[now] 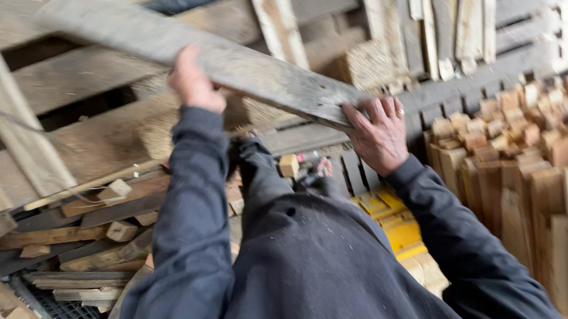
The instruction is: The person assembles wooden pallets by placing small wooden blocks and planks onto a pallet frame and securing them with nails using a hammer. The person repeatedly positions the wood pieces and hammers nails to fasten them.
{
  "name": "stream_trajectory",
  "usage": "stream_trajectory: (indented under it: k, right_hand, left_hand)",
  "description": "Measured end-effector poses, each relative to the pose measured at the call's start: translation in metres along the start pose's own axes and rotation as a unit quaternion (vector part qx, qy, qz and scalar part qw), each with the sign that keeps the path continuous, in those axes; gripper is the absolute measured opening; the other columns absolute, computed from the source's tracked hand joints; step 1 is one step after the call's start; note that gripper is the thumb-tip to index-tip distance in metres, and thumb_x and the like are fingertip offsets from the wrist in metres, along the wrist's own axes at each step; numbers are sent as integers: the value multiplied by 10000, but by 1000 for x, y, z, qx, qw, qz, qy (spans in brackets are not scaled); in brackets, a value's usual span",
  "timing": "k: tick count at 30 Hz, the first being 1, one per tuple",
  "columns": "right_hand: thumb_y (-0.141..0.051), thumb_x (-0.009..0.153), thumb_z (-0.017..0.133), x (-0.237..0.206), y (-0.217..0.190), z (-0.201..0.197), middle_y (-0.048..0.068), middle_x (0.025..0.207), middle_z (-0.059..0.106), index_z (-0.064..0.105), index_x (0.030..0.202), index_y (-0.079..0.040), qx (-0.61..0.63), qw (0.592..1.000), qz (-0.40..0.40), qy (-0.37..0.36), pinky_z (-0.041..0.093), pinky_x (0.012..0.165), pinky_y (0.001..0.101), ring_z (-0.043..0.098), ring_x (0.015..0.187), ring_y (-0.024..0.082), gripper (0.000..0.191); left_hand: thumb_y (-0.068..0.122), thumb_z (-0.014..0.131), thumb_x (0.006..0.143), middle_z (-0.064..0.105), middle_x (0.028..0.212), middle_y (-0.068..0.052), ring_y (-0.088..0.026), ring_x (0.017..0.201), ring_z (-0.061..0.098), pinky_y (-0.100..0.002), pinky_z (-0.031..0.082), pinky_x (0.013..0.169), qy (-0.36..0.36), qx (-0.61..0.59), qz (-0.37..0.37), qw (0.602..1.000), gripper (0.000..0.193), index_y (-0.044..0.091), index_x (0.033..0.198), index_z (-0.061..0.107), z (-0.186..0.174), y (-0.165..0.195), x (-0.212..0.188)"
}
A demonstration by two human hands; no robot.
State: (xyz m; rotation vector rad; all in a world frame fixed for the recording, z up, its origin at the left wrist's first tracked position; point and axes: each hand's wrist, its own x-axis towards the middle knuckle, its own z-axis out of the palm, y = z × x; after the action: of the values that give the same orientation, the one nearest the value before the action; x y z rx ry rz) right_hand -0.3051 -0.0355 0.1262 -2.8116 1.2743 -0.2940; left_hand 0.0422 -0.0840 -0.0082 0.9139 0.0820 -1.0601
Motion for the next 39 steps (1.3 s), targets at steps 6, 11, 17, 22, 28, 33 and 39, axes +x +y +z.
stream_trajectory:
  k: [6,11,17,22,28,33,39]
  right_hand:
    - [90,717,757,-66,30,42,224,1315,450,456,1624,-197,171,943,285,-16,567,901,434,585,1071,366,998]
    - [70,783,768,-53,98,79,204,1291,515,359,1642,-113,110,972,208,-17,561,951,405,595,1094,355,969]
    - [146,748,612,-10,152,102,211,1520,445,253,1670,-127,90,985,147,-31,545,1025,443,560,1240,389,1026]
    - [153,751,462,-19,149,109,156,1734,237,5,1680,-179,302,875,344,-157,580,800,523,569,1351,350,1088]
    - [-433,735,1018,-46,145,152,334,1642,199,133,1597,-17,232,933,273,-40,138,1197,642,133,1551,490,1304]
    - [-632,722,948,-41,126,191,341,1639,223,269,1577,-40,244,921,269,140,200,1296,594,138,1583,484,1242]
    - [-650,647,961,-47,125,197,199,1541,378,342,1476,-36,227,917,268,186,193,1295,622,177,1559,471,1203]
  left_hand:
    - [332,683,938,673,1306,-85,-262,1211,632,-451,513,1062,91,-95,-64,989,514,58,1362,588,-80,-29,-175]
    - [293,754,914,668,1257,-55,-242,1124,659,-426,553,899,-3,-61,-148,987,412,109,1248,599,-96,-47,-182]
    - [434,912,825,534,879,-3,-134,730,462,-301,399,570,148,217,-92,960,469,97,1117,767,-92,-77,-142]
    - [570,892,872,484,795,-28,-179,688,384,-346,344,562,218,443,-71,867,681,-70,872,657,-85,-73,-159]
    - [498,967,728,644,1278,-149,-291,1214,600,-481,469,1128,-169,729,326,578,827,51,1307,583,13,-120,-181]
    - [608,998,437,411,1451,-246,-415,1364,361,-674,234,1101,-289,805,289,430,1369,17,1463,310,121,-189,-105]
    - [511,1005,507,474,1373,-221,-376,1297,455,-618,306,1131,-322,826,206,413,1262,41,1463,330,127,-219,-101]
